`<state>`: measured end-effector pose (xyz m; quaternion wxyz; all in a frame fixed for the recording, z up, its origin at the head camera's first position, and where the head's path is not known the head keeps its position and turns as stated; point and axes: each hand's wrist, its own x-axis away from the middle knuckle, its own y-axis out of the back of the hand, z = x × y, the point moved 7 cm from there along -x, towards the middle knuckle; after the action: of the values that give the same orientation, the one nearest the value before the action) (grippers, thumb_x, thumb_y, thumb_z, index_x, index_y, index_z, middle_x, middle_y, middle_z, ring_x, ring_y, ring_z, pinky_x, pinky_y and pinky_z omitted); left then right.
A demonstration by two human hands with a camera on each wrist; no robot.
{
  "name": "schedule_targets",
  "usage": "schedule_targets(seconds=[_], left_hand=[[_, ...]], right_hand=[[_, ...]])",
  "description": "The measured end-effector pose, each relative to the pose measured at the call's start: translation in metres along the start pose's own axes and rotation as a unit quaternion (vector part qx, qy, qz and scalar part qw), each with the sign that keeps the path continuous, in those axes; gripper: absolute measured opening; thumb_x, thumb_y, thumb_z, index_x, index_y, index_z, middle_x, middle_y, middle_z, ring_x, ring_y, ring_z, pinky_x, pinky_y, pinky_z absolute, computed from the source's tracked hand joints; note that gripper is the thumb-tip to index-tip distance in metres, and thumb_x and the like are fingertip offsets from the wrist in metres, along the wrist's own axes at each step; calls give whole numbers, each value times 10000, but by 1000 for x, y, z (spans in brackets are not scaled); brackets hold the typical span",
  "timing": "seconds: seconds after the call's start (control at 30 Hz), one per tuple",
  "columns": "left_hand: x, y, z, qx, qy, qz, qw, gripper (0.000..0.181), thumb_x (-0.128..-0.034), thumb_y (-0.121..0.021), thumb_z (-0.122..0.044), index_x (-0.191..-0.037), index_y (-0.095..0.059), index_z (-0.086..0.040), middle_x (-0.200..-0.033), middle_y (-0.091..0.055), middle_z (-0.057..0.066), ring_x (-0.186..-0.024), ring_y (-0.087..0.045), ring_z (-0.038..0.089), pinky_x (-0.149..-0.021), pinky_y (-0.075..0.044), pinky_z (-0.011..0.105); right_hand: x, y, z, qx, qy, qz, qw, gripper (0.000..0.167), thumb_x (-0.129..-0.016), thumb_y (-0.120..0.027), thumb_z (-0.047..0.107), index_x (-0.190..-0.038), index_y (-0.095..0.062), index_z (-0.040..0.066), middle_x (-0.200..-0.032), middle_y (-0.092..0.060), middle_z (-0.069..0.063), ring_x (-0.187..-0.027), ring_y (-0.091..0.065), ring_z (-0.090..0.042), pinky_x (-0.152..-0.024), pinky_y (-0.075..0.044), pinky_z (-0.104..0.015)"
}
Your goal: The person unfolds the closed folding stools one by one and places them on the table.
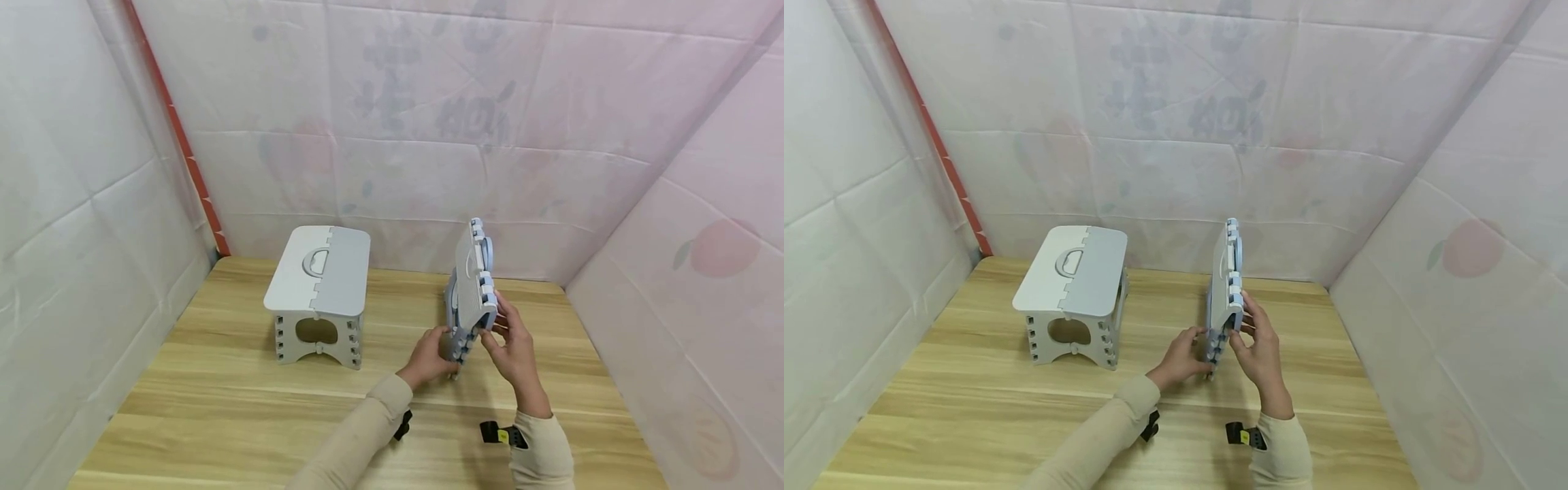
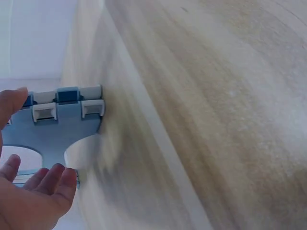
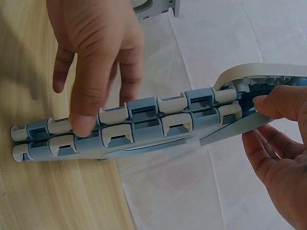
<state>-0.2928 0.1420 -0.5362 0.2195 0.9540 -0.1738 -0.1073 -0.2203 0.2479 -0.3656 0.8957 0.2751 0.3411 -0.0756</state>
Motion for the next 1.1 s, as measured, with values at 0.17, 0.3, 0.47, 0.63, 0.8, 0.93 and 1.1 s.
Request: schedule_targets(seconds=[0.17,0.3,0.47,0.63,0.8,0.93,1.1], left_hand=[[0,4,-3,645,112,13,9979,676,-716,-812,-166,-1307,-489,-104,-1218,-522,81,-1057,-521,252,-828,-459,323],[-3,10,-12,1340,-174,-101,9908,607,-733,-794,-106,-1275,-521,-108,-1249,-543,77,-1115,-516,304,-891,-447,407],[-9,14,-21,1541,-482,-277,9865,529,-737,-790,-101,-1215,-566,-111,-1120,-611,-27,-1032,-573,163,-877,-461,390],[-9,15,-20,1625,-358,-239,9858,489,-739,-782,-76,-1187,-587,-102,-1052,-636,-25,-964,-595,100,-841,-484,373],[-9,16,-18,1696,-287,-142,9850,476,-743,-773,-57,-1181,-593,-113,-1065,-638,-4,-979,-599,126,-842,-483,381],[-9,16,-18,1651,-275,-57,9859,472,-749,-771,-67,-1182,-591,-121,-1072,-634,-8,-986,-597,128,-844,-482,388],[-9,15,-18,1514,-271,68,9881,477,-755,-773,-95,-1191,-586,-140,-1055,-632,-43,-989,-591,109,-837,-486,354]], right_hand=[[1,-1,0,-32,-104,19,9999,732,-670,-609,-299,-1336,-384,-95,-1124,-538,-307,-913,-559,-352,-779,-467,-157],[1,0,0,-61,-129,29,9999,729,-671,-605,-299,-1335,-381,-99,-1132,-530,-318,-915,-559,-369,-777,-464,-152],[0,0,-1,-21,-149,9,9999,733,-668,-604,-301,-1336,-380,-96,-1127,-528,-319,-922,-560,-381,-783,-458,-145],[0,0,-1,-32,-213,6,9998,736,-669,-603,-300,-1338,-382,-90,-1121,-528,-319,-922,-563,-379,-784,-456,-143],[0,-1,-1,-66,-235,24,9997,736,-668,-596,-307,-1338,-382,-91,-1135,-519,-323,-932,-559,-386,-788,-454,-141],[0,-1,-1,-87,-291,96,9995,732,-676,-603,-296,-1340,-377,-87,-1149,-517,-320,-938,-555,-371,-783,-462,-153],[3,2,-10,-318,-844,277,9955,710,-724,-649,-212,-1362,-380,-53,-1203,-519,-262,-986,-539,-289,-808,-488,-298]])
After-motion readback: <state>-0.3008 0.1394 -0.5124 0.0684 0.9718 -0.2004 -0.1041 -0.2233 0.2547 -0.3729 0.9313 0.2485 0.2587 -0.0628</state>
